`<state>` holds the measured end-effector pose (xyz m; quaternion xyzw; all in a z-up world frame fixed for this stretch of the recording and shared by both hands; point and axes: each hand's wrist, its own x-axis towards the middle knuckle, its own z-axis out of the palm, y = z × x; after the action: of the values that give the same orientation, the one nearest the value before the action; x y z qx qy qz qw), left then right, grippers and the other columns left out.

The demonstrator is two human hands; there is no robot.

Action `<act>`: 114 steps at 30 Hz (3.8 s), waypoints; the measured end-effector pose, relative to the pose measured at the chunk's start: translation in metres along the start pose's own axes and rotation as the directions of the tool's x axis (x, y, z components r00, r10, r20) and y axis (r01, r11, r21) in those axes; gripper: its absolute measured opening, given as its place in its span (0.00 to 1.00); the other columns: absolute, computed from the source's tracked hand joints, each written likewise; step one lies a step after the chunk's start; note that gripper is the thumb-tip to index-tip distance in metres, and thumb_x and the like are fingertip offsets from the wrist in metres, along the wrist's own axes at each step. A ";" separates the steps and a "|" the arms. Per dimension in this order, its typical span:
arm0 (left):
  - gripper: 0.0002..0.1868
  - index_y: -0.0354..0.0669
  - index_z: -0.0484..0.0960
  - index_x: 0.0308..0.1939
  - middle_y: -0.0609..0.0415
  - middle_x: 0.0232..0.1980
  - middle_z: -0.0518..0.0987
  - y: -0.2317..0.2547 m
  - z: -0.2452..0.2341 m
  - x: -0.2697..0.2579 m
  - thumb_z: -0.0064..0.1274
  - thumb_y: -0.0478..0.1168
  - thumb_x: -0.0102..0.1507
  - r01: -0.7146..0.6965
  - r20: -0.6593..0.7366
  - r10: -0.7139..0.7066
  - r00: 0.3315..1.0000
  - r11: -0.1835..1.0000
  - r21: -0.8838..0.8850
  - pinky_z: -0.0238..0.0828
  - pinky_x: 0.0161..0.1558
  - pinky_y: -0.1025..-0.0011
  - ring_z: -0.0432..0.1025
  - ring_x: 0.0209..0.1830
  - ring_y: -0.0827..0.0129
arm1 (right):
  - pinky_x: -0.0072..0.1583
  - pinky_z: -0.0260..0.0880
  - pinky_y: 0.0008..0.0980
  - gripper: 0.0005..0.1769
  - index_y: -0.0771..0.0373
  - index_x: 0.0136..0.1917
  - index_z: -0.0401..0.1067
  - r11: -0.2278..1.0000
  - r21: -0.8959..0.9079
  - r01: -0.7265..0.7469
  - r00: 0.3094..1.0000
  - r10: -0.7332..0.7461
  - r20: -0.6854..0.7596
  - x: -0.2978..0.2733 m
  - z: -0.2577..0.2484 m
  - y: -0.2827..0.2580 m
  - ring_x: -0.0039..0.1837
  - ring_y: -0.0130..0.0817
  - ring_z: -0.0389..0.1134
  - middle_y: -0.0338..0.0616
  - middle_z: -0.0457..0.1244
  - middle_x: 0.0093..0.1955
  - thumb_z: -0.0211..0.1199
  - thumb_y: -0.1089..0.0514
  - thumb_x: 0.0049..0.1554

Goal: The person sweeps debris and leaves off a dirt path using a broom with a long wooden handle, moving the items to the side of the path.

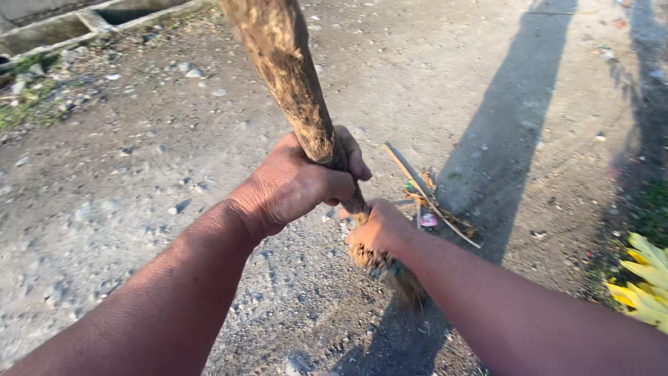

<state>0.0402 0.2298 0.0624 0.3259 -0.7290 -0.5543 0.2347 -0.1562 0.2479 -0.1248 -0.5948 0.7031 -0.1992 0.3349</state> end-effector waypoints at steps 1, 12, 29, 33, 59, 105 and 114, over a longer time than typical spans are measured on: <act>0.11 0.40 0.82 0.35 0.47 0.37 0.85 -0.004 -0.006 -0.004 0.57 0.30 0.48 0.005 -0.017 -0.005 1.000 1.000 0.001 0.79 0.38 0.67 0.80 0.35 0.66 | 0.54 0.73 0.40 0.27 0.47 0.57 0.79 1.000 0.024 -0.011 0.998 0.013 -0.056 0.013 -0.004 -0.004 0.51 0.42 0.77 0.48 0.73 0.45 0.77 0.52 0.42; 0.10 0.40 0.81 0.35 0.48 0.42 0.84 0.026 -0.076 -0.098 0.55 0.33 0.49 -0.123 -0.523 0.056 0.851 0.988 -0.094 0.84 0.43 0.63 0.82 0.42 0.62 | 0.55 0.71 0.42 0.21 0.44 0.52 0.80 0.899 -0.313 0.306 0.948 -0.258 0.185 0.045 0.010 -0.159 0.52 0.46 0.73 0.48 0.70 0.46 0.78 0.52 0.43; 0.11 0.38 0.78 0.34 0.46 0.45 0.84 -0.047 0.126 -0.114 0.55 0.29 0.48 -0.142 -0.716 -0.303 0.629 0.861 -0.489 0.76 0.46 0.66 0.77 0.45 0.64 | 0.48 0.70 0.37 0.09 0.56 0.39 0.77 0.694 -0.377 0.613 0.607 -0.108 0.787 -0.016 -0.009 -0.029 0.44 0.34 0.72 0.41 0.71 0.38 0.73 0.64 0.45; 0.11 0.40 0.78 0.39 0.40 0.48 0.85 -0.010 0.075 -0.130 0.53 0.30 0.52 -0.240 -0.752 -0.345 0.561 0.802 -0.547 0.84 0.42 0.56 0.83 0.45 0.54 | 0.46 0.71 0.39 0.08 0.60 0.38 0.79 0.683 -0.367 0.632 0.582 -0.106 0.806 -0.005 -0.014 -0.094 0.42 0.38 0.75 0.46 0.73 0.38 0.75 0.62 0.44; 0.11 0.42 0.77 0.35 0.45 0.43 0.85 -0.044 0.083 -0.116 0.51 0.29 0.49 -0.177 -0.772 -0.489 0.406 0.787 -0.591 0.84 0.39 0.56 0.81 0.40 0.57 | 0.50 0.73 0.38 0.10 0.57 0.39 0.82 0.568 -0.371 0.734 0.478 -0.045 0.877 0.032 0.024 -0.072 0.45 0.36 0.76 0.42 0.74 0.40 0.78 0.60 0.41; 0.08 0.41 0.76 0.29 0.47 0.44 0.85 -0.210 -0.468 -0.630 0.50 0.27 0.48 -0.280 -0.854 -0.362 -0.374 0.922 -0.268 0.84 0.37 0.60 0.81 0.44 0.61 | 0.45 0.69 0.43 0.27 0.64 0.37 0.73 0.201 0.268 0.942 -0.216 -0.248 0.944 0.065 0.716 -0.736 0.39 0.36 0.67 0.44 0.67 0.33 0.71 0.37 0.51; 0.10 0.36 0.79 0.33 0.45 0.43 0.85 -0.199 -0.610 -0.788 0.53 0.25 0.48 -0.007 -0.793 -0.172 -0.585 0.978 -0.208 0.75 0.36 0.70 0.77 0.39 0.66 | 0.50 0.70 0.41 0.24 0.59 0.44 0.75 0.051 0.474 0.879 -0.434 -0.326 0.840 -0.039 0.888 -0.941 0.42 0.35 0.69 0.45 0.67 0.34 0.71 0.37 0.51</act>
<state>1.0461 0.3750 0.0539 0.6930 -0.0644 -0.0207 0.7177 1.1364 0.1898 -0.0960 -0.9243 -0.1868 0.1962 0.2687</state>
